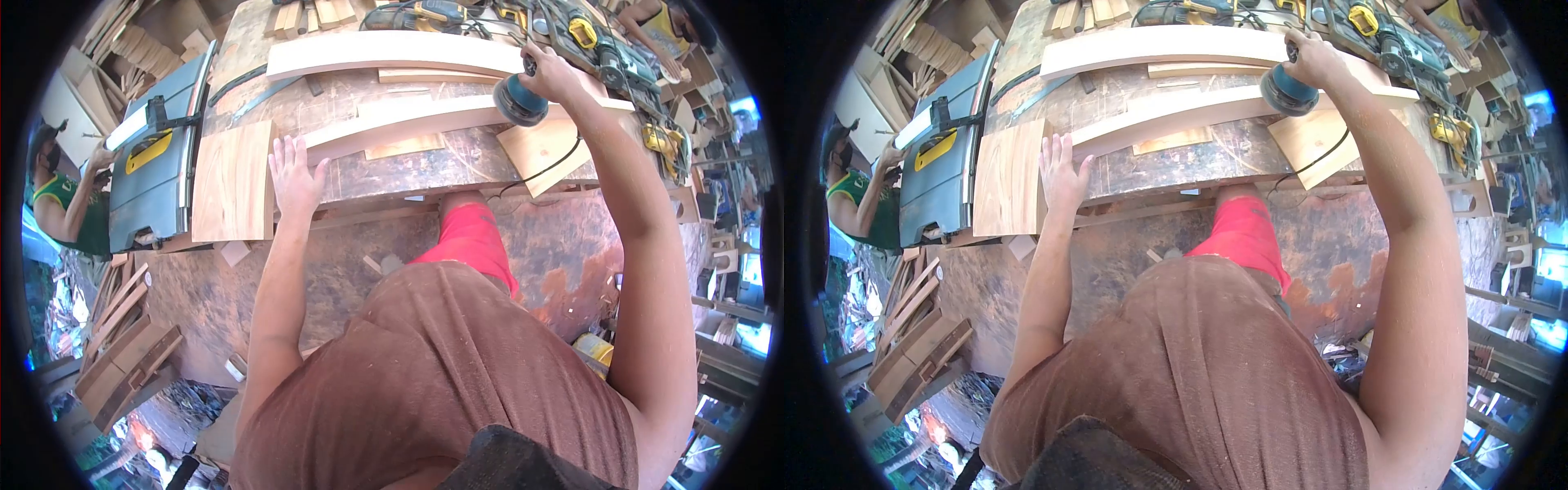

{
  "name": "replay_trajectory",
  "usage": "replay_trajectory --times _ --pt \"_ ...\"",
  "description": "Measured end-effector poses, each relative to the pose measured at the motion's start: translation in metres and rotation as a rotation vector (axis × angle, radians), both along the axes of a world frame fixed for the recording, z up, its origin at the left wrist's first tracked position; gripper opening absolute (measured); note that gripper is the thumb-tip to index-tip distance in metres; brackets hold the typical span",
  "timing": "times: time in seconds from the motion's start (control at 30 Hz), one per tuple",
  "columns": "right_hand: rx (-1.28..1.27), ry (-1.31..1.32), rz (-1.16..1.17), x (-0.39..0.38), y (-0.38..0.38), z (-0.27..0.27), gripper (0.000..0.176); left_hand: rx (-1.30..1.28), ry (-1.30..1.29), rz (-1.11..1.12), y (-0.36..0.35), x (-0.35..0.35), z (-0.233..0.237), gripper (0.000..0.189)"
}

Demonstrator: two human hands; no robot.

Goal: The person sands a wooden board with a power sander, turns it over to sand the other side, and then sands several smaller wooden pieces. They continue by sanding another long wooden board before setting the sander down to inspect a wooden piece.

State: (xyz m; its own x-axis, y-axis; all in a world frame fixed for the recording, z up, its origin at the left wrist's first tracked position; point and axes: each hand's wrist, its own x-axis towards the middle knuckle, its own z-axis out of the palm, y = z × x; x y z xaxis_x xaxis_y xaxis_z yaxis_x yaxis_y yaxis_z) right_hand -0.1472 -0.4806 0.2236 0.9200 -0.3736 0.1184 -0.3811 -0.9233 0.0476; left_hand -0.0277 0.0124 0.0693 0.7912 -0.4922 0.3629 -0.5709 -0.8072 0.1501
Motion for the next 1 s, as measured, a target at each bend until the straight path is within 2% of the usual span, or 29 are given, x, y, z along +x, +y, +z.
replay_trajectory --times 0.2,0.27,0.3,0.37,0.4,0.47,0.5,0.53,0.73,0.8,0.87,0.9,0.93,1.0 --pt "0.065 -0.020 0.197 0.022 0.073 -0.002 0.048 -0.009 0.025 0.023 -0.002 0.000 0.004 0.071" --pt "0.087 0.019 0.206 0.032 0.109 0.005 0.046 -0.188 0.120 -0.030 0.000 0.003 0.003 0.066" --pt "0.068 0.021 0.243 0.037 0.122 0.005 0.046 -0.183 0.118 -0.016 0.002 0.002 0.002 0.066" --pt "0.093 0.057 0.281 0.051 0.148 0.008 0.047 -0.576 0.354 -0.050 0.003 0.002 0.000 0.061" --pt "0.098 0.053 0.293 0.058 0.161 0.008 0.047 -0.572 0.347 -0.039 0.004 0.007 -0.008 0.061" --pt "0.056 0.051 0.378 0.071 0.187 0.008 0.047 -1.087 0.600 -0.137 0.006 0.015 -0.027 0.067" --pt "0.052 0.061 0.391 0.078 0.202 0.008 0.048 -1.062 0.675 -0.159 0.007 0.012 -0.018 0.076" --pt "0.054 0.061 0.406 0.085 0.216 0.010 0.048 -1.064 0.668 -0.146 0.009 0.011 -0.019 0.076" --pt "0.056 0.017 0.575 0.124 0.294 0.006 0.044 -1.490 0.930 -0.155 0.016 0.014 -0.016 0.080" --pt "0.051 -0.011 0.615 0.134 0.315 0.006 0.044 -1.442 0.868 -0.118 0.020 0.018 -0.020 0.084" --pt "0.063 -0.039 0.662 0.138 0.333 0.010 0.045 -0.942 0.389 -0.141 0.019 0.018 -0.018 0.100" --pt "0.071 -0.071 0.678 0.145 0.338 0.006 0.047 -0.845 0.292 -0.111 0.017 0.012 0.007 0.114" --pt "0.071 -0.072 0.682 0.150 0.344 0.004 0.047 -0.845 0.289 -0.108 0.012 0.014 0.019 0.114" --pt "0.090 -0.073 0.732 0.157 0.354 0.004 0.050 -0.794 0.322 -0.124 0.002 0.023 0.033 0.101"
